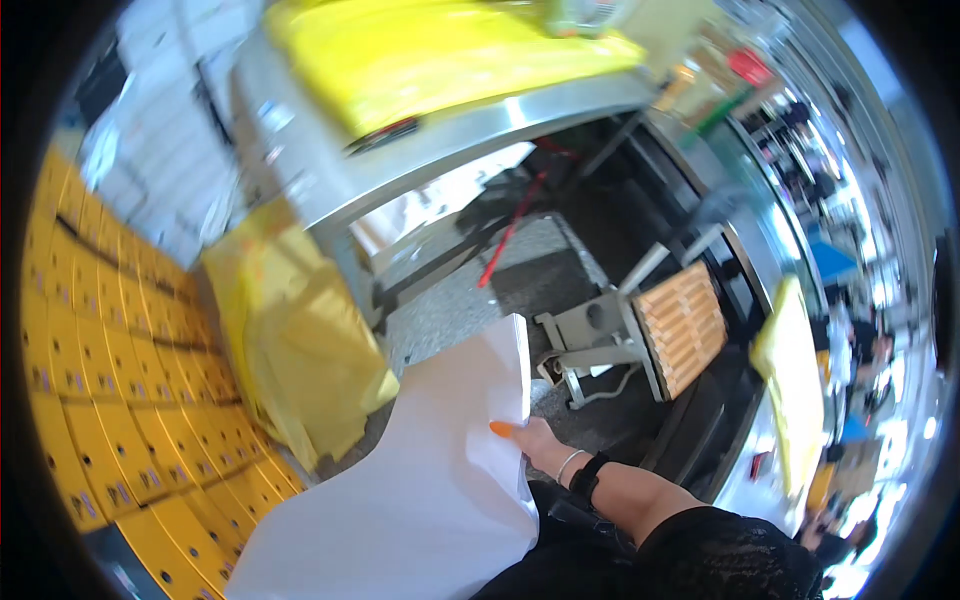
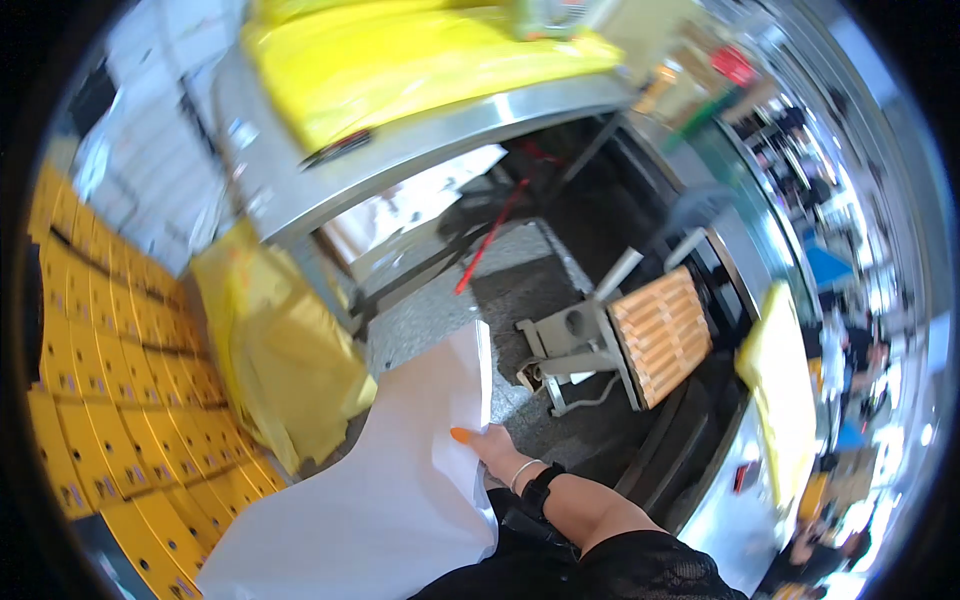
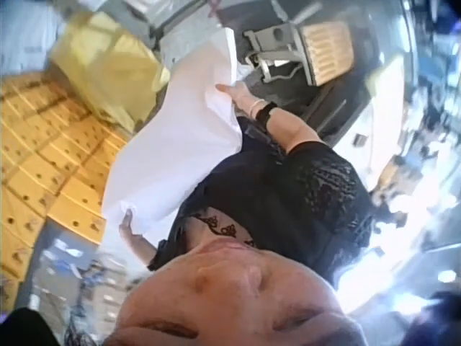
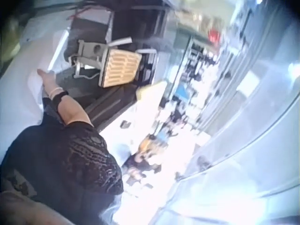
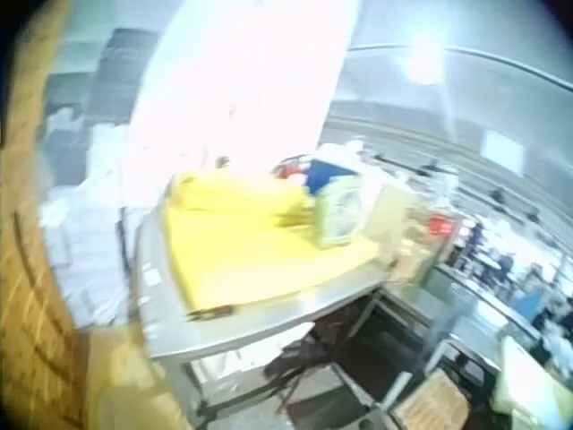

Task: Wrapping finished shoes in protective paper and placing them onto the conveyor belt.

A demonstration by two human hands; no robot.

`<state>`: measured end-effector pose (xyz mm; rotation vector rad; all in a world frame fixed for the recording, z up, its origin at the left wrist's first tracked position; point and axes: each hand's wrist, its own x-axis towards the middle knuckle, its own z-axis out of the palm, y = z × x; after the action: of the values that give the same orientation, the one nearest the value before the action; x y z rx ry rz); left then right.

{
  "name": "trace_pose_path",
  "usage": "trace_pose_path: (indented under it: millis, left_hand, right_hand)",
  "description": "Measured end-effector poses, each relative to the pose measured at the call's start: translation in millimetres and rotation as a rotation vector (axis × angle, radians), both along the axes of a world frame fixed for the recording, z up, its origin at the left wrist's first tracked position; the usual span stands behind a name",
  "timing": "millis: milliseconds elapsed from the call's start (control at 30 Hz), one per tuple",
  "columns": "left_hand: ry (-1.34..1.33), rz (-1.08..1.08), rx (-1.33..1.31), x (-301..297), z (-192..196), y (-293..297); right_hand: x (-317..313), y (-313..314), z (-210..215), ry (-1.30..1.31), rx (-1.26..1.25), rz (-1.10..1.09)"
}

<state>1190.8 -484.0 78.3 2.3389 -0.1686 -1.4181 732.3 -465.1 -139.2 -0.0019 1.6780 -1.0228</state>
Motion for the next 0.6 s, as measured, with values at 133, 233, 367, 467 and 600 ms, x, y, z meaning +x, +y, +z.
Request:
trace_pose_path:
  millis: [133,233,367,467,600]
  left_hand:
    - [0.023,-0.301,-0.242,3,29,-16]
    - [0.192,-0.629,-0.678,-4,71,-19]
    - [0.366,-0.667,-0.816,-47,106,-58]
    - [0.542,-0.624,-0.919,-98,150,-79]
    - [0.346,-0.662,-1.223,-150,235,-70]
  right_hand:
    - [-2,26,88,0.077,0.104,-0.031]
    - [-27,47,115,0.148,-0.165,-0.097]
    - [-60,42,191,0.284,-0.325,-0.091]
    - [-96,70,259,0.416,-0.486,-0.16]
    - [-119,118,390,0.455,-0.681,-0.345]
